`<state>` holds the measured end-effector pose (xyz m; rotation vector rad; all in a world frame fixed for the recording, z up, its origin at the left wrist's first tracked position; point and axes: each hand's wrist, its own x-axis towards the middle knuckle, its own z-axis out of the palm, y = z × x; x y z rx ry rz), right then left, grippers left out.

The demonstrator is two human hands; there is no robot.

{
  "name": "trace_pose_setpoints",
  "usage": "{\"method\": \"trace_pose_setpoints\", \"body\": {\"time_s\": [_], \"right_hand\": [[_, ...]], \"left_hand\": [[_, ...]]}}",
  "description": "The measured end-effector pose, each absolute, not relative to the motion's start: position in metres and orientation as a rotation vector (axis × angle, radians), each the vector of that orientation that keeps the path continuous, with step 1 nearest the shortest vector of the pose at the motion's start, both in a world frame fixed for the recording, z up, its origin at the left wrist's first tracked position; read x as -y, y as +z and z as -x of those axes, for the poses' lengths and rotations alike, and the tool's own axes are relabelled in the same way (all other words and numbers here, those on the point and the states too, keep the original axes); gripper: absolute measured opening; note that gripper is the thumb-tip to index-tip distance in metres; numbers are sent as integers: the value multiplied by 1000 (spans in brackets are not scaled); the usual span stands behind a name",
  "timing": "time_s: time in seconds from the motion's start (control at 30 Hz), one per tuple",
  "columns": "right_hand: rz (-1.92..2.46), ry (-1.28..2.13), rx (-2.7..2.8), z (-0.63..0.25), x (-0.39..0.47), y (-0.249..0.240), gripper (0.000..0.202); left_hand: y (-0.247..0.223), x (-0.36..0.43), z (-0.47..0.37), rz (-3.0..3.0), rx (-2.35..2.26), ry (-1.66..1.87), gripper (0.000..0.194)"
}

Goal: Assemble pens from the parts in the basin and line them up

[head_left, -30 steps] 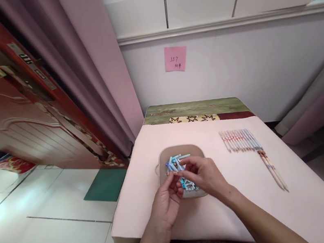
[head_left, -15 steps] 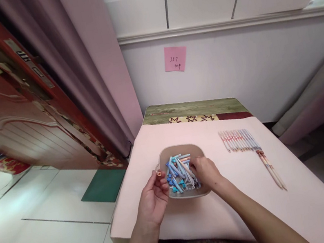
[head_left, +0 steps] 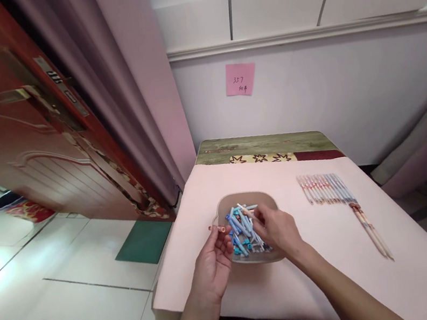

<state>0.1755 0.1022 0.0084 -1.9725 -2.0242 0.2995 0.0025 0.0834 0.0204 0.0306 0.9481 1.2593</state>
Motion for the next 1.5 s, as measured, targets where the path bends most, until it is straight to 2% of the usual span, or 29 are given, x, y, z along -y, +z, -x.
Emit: {"method": "trace_pose_setpoints", "body": {"time_s": [0.1, 0.2, 0.57, 1.13, 1.5], "right_hand": [[1665, 399, 1964, -182, -78, 29, 9], [1547, 421, 1957, -184, -63, 37, 8], [1518, 263, 1974, -188, -59, 31, 7], [1283, 171, 1788, -193, -42, 31, 12], [1346, 133, 1755, -198, -21, 17, 15]], "left_hand": [[18, -85, -5, -46, -952, 1272, 5], [18, -86, -12, -52, -953, 1258, 6], [26, -79, -29, -233, -989, 1332, 6], [37, -65, -43, -266, -1001, 1205, 11], [22, -45, -55, -338, -1007, 1182, 15]]}}
